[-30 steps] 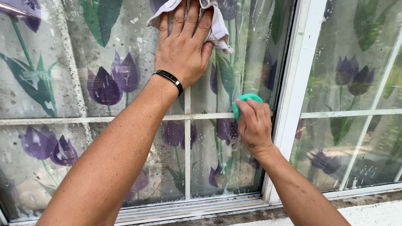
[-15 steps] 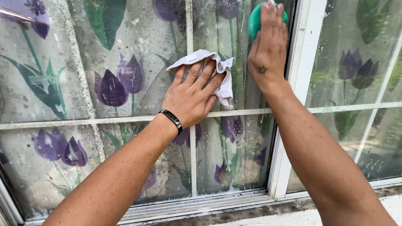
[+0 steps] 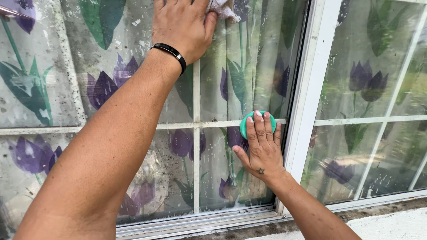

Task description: The person cleans a glass window by scrubbing it with a sponge and wiping it with a cloth.

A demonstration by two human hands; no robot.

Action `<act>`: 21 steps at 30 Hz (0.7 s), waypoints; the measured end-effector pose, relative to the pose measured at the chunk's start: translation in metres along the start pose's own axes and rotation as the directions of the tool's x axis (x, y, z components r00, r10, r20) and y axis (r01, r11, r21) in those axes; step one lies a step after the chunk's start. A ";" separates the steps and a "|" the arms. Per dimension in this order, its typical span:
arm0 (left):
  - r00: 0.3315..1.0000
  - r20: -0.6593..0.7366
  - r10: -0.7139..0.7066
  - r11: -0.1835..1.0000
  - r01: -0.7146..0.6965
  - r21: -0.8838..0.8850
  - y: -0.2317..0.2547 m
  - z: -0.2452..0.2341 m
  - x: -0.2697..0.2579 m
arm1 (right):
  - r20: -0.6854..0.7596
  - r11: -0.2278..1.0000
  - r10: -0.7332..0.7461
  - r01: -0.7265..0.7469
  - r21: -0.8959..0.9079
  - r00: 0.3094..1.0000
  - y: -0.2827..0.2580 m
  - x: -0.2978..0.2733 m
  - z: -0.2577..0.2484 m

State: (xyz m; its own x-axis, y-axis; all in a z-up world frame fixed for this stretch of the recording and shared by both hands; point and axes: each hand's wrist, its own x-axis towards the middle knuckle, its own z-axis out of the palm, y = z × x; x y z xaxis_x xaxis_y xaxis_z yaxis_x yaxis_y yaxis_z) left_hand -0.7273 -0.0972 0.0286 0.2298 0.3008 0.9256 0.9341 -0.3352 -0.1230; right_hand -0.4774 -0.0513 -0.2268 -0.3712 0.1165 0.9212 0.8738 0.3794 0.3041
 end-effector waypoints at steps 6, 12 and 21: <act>0.902 -0.383 0.198 0.977 -0.151 0.150 0.002 0.034 -0.026 | -0.015 0.997 0.077 -0.077 0.015 0.997 0.006 0.100 -0.012; 0.949 -0.245 0.201 0.979 -0.186 0.084 0.005 0.062 -0.104 | -0.080 0.997 0.082 -0.082 -0.004 0.993 0.021 0.195 -0.021; 0.937 -0.105 0.334 0.942 -0.333 0.028 0.020 0.065 -0.186 | -0.145 0.996 0.087 -0.086 0.014 0.986 0.019 0.245 -0.033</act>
State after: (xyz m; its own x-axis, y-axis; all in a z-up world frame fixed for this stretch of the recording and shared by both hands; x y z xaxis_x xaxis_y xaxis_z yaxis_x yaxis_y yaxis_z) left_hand -0.7338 -0.1018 -0.1689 0.4988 0.0759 0.8634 0.8114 -0.3910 -0.4344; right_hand -0.5409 -0.0461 0.0126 -0.2442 0.0143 0.9696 0.8979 0.3811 0.2205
